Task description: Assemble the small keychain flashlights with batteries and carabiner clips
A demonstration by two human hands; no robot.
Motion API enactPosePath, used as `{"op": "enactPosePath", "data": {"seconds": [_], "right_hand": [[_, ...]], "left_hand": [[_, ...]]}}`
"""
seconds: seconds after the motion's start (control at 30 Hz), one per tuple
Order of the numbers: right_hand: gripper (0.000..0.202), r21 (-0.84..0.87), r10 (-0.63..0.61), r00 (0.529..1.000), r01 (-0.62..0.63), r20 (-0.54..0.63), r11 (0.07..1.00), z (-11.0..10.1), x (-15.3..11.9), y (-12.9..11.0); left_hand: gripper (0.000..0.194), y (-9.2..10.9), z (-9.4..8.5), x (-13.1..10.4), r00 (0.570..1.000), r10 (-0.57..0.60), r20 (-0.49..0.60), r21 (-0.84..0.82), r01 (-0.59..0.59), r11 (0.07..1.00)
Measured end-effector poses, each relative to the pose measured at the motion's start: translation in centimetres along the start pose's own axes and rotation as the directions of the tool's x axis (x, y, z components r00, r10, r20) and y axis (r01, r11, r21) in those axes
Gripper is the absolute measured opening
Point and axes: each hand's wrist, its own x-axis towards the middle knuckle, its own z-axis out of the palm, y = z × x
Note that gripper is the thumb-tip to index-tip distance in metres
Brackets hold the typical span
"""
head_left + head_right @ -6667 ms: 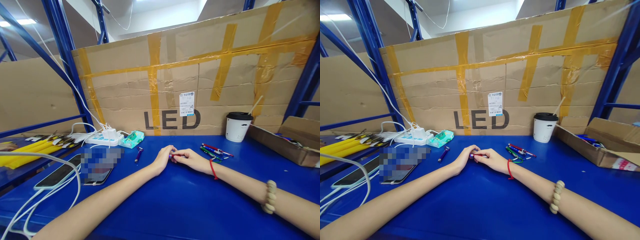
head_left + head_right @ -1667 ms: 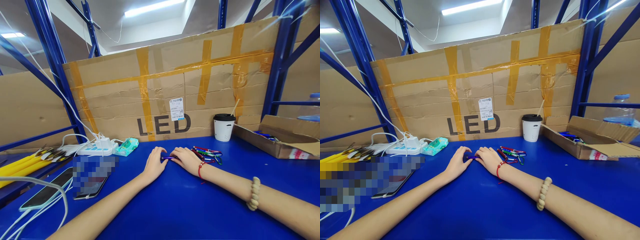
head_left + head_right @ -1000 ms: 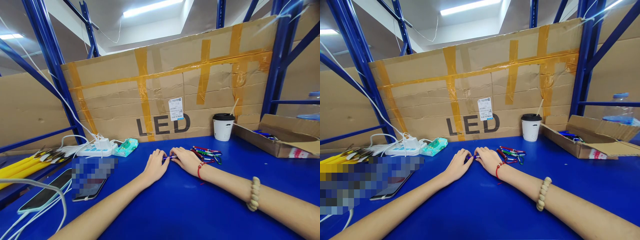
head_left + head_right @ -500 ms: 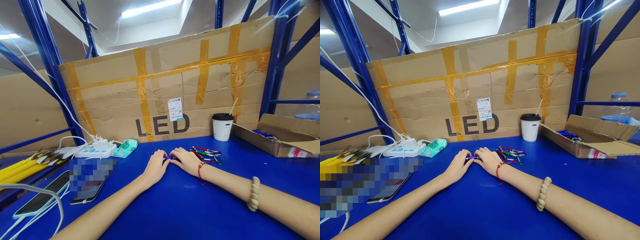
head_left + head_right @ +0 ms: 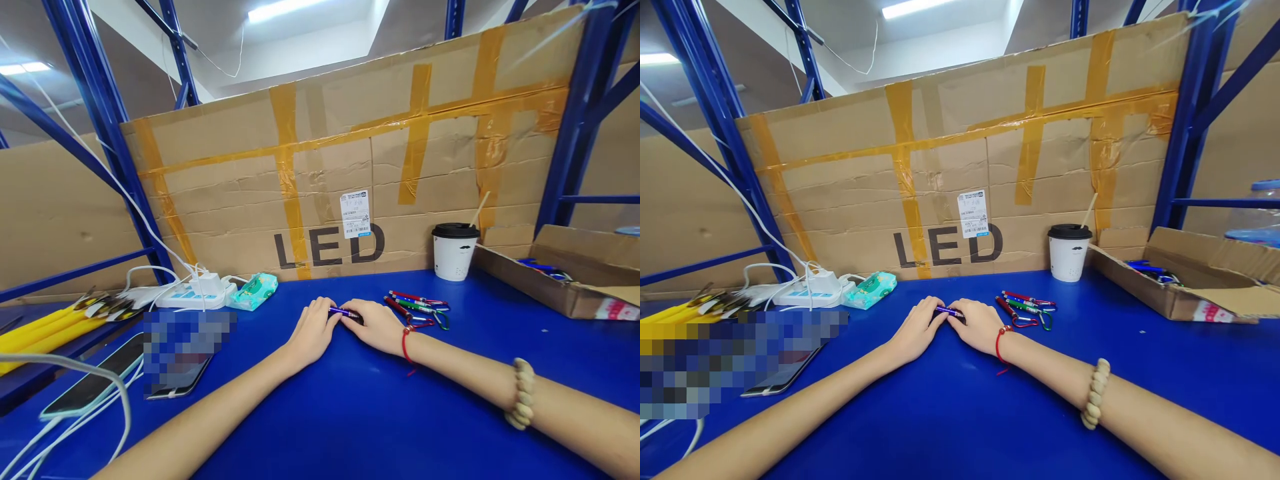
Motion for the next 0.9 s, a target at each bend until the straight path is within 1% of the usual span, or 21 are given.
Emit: {"op": "enactPosePath", "data": {"seconds": [0.1, 0.17, 0.2, 0.27, 0.33, 0.37, 0.43, 0.5, 0.6, 0.7, 0.77, 0.9], "right_hand": [[0.019, 0.116, 0.022, 1.000, -0.022, -0.004, 0.993, 0.0, 0.2, 0.2], [0.019, 0.262, 0.022, 0.999, -0.033, 0.044, 0.965, -0.1, 0.3, 0.5], [0.020, 0.360, 0.014, 0.996, -0.044, 0.086, 0.932, -0.2, 0.4, 0.7], [0.027, 0.553, -0.013, 0.985, -0.086, 0.174, 0.829, -0.5, 0.5, 1.1], [0.039, 0.672, -0.021, 0.972, -0.146, 0.234, 0.726, -0.8, 0.6, 1.3], [0.044, 0.699, -0.015, 0.967, -0.172, 0.253, 0.694, -0.9, 0.6, 1.4], [0.050, 0.714, -0.016, 0.961, -0.195, 0.278, 0.672, -0.9, 0.7, 1.6], [0.050, 0.718, -0.053, 0.963, -0.160, 0.266, 0.678, -0.8, 0.8, 1.9], [0.049, 0.694, -0.104, 0.968, -0.088, 0.230, 0.715, -0.4, 1.0, 2.4], [0.049, 0.654, -0.106, 0.973, -0.057, 0.206, 0.754, -0.1, 1.1, 2.6], [0.047, 0.640, -0.085, 0.980, -0.051, 0.179, 0.767, 0.0, 1.0, 2.5], [0.043, 0.628, -0.068, 0.985, -0.046, 0.156, 0.777, 0.1, 1.0, 2.2]], "left_hand": [[0.013, -0.1, -0.1, 0.1, 1.000, 0.011, -0.027, -0.047, -0.012, 0.999], [0.012, -0.1, -0.2, 0.1, 0.998, 0.029, -0.058, -0.075, -0.033, 0.997], [0.011, 0.0, -0.2, 0.2, 0.997, 0.037, -0.074, -0.089, -0.044, 0.995], [0.011, 0.0, -0.3, 0.2, 0.993, 0.059, -0.099, -0.111, -0.070, 0.991], [0.011, 0.1, -0.4, 0.2, 0.989, 0.092, -0.113, -0.118, -0.105, 0.987], [0.011, 0.1, -0.4, 0.1, 0.987, 0.107, -0.118, -0.116, -0.121, 0.986], [0.010, 0.1, -0.4, 0.1, 0.984, 0.125, -0.130, -0.116, -0.140, 0.983], [0.008, 0.0, -0.3, 0.1, 0.984, 0.114, -0.135, -0.127, -0.131, 0.983], [0.010, 0.0, -0.1, 0.1, 0.990, 0.105, -0.098, -0.123, -0.117, 0.986], [0.011, 0.1, -0.2, 0.0, 0.990, 0.114, -0.086, -0.085, -0.121, 0.989], [0.012, 0.2, -0.2, 0.0, 0.990, 0.092, -0.110, -0.056, -0.099, 0.993], [0.014, 0.3, -0.2, -0.1, 0.989, 0.013, -0.147, -0.012, -0.015, 1.000]]}}
